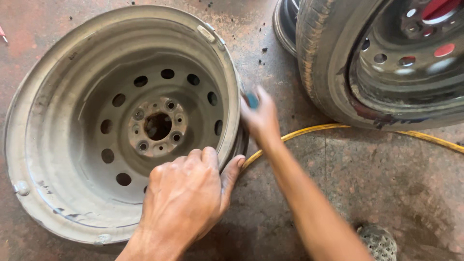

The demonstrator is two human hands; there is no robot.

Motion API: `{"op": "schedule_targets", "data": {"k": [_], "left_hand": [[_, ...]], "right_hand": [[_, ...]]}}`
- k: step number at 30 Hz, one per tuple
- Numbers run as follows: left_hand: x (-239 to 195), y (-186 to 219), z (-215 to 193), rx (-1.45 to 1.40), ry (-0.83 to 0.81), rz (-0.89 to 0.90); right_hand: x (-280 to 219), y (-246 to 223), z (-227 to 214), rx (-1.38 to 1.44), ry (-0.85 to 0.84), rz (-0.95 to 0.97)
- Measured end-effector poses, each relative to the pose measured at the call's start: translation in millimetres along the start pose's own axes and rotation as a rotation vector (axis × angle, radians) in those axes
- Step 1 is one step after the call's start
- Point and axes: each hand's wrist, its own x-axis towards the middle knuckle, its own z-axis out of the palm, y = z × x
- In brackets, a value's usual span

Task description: The person scrubs the rim of a metal wheel with a blue abrasive pad, moving around the circumference to clean the surface. They rotate the wheel to access different sections and continue scrubbing the inner and outer edges of the rim.

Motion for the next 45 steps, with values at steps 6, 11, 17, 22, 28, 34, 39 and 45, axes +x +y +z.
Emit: {"op": "schedule_targets", "data": {"k": [6, 11, 17, 22, 28, 34, 39, 45], "left_hand": [[-1, 1, -2, -0.052, 0.051, 0.019], [-2, -1, 5, -0.068, 0.035, -0.004], [-3, 0, -1, -0.069, 0.059, 0.012], [-5, -3, 5, -0.062, 0.054, -0.006], [-5, 1, 0, -0.054, 0.108, 0.022], [-5, -4, 9, -0.032, 0.086, 0.010], [-1, 2, 1, -0.023, 0.158, 0.048], [3, -1, 9, -0.001, 0.065, -0.015]], "right_hand": [[-28, -3, -9, -0.284, 0.203, -0.247], [-4, -12, -7, -0.118, 0.001, 0.001], [-99, -30, 0, -0.274, 0.200, 0.253], [-43, -15, 14, -0.041, 0.264, 0.014], [-100, 13, 6, 0.251, 0.164, -0.261], [15, 42, 10, 0.179, -0.033, -0.279], [-64, 32, 1, 0.177, 0.074, -0.498], [31, 31, 6, 0.185, -0.136, -0.462]]}}
